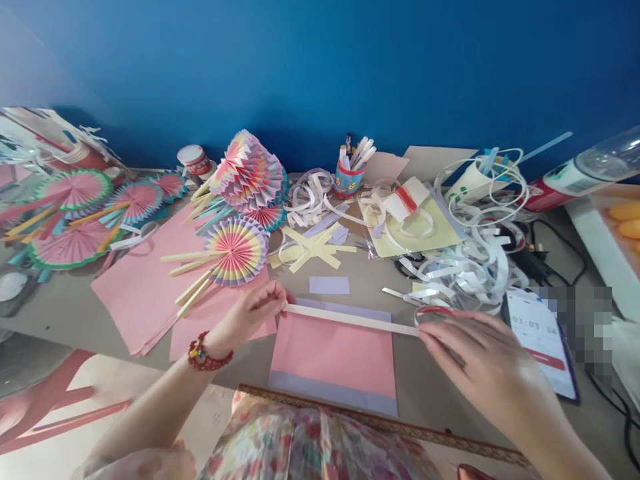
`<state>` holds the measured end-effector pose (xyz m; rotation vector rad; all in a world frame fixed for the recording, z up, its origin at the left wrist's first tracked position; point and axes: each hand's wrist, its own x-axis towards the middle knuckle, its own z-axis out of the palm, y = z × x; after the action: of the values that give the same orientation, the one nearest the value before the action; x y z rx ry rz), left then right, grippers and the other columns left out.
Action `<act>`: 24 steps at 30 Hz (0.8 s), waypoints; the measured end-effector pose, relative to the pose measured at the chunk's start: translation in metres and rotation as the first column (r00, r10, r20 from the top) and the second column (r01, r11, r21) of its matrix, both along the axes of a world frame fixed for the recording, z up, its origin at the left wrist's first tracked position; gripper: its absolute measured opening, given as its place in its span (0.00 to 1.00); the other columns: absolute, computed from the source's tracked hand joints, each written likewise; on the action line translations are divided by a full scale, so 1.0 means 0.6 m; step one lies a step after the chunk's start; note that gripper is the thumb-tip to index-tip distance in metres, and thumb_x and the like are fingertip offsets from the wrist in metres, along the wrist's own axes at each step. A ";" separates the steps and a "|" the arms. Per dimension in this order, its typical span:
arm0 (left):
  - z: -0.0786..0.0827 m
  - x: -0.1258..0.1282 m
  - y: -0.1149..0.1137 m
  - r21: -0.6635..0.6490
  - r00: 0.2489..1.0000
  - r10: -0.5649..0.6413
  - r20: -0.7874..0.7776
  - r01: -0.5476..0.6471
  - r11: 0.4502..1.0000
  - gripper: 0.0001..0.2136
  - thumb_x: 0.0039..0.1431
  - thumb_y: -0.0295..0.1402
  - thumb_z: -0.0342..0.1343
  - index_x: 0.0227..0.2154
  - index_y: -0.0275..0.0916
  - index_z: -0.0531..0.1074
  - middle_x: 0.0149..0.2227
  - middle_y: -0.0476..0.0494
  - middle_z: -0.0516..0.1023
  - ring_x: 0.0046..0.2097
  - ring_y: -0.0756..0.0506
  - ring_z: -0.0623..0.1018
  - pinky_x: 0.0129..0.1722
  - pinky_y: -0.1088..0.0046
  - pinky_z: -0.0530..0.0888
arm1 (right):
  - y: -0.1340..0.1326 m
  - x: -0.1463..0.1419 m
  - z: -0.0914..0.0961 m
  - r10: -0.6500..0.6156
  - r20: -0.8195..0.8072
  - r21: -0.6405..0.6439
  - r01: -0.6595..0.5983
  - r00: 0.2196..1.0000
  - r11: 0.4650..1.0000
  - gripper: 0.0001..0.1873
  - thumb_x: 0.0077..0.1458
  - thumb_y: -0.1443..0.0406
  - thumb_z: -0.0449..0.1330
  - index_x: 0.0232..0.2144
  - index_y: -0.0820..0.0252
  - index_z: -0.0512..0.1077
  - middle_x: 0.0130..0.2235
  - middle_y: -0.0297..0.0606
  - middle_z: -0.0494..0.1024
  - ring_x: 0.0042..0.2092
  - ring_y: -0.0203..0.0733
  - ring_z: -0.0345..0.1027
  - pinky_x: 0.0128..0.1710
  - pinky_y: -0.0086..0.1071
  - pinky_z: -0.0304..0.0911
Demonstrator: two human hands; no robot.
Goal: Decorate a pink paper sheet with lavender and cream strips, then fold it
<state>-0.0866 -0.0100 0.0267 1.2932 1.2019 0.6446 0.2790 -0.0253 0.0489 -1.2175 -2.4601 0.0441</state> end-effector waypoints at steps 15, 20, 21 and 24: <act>0.012 0.025 -0.002 -0.190 0.955 0.112 0.275 -0.060 0.980 0.15 0.56 0.44 0.61 0.32 0.37 0.66 0.26 0.51 0.69 0.27 0.52 0.70 0.29 0.76 0.67 | 0.015 0.036 0.036 -0.125 -0.085 0.007 0.126 0.988 0.992 0.09 0.63 0.57 0.55 0.37 0.51 0.73 0.37 0.36 0.79 0.43 0.47 0.72 0.44 0.41 0.66; 0.007 0.023 -0.003 -0.132 0.966 0.087 0.243 -0.056 0.990 0.16 0.56 0.45 0.61 0.31 0.37 0.66 0.24 0.53 0.68 0.26 0.53 0.68 0.27 0.76 0.65 | 0.016 0.038 0.041 -0.128 -0.078 0.020 0.130 0.989 0.991 0.09 0.63 0.57 0.55 0.37 0.50 0.74 0.37 0.36 0.79 0.45 0.47 0.72 0.42 0.37 0.67; 0.007 0.022 -0.003 -0.129 0.966 0.085 0.245 -0.054 0.990 0.16 0.56 0.45 0.61 0.31 0.37 0.66 0.24 0.53 0.68 0.25 0.53 0.68 0.27 0.76 0.65 | 0.017 0.038 0.042 -0.127 -0.077 0.021 0.129 0.989 0.991 0.09 0.63 0.57 0.55 0.37 0.50 0.74 0.37 0.36 0.79 0.45 0.46 0.72 0.42 0.37 0.67; 0.008 0.016 -0.006 -0.139 0.964 0.061 0.258 -0.025 0.990 0.16 0.56 0.45 0.62 0.31 0.37 0.66 0.23 0.53 0.67 0.25 0.53 0.68 0.27 0.76 0.64 | 0.021 0.040 0.046 -0.105 -0.073 0.044 0.108 0.992 0.993 0.07 0.63 0.59 0.56 0.37 0.51 0.73 0.38 0.36 0.79 0.44 0.45 0.72 0.45 0.37 0.66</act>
<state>-0.0768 -0.0136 0.0315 1.0354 1.0395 0.7287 0.3030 -0.0130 0.0764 -1.3022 -2.3192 -0.0008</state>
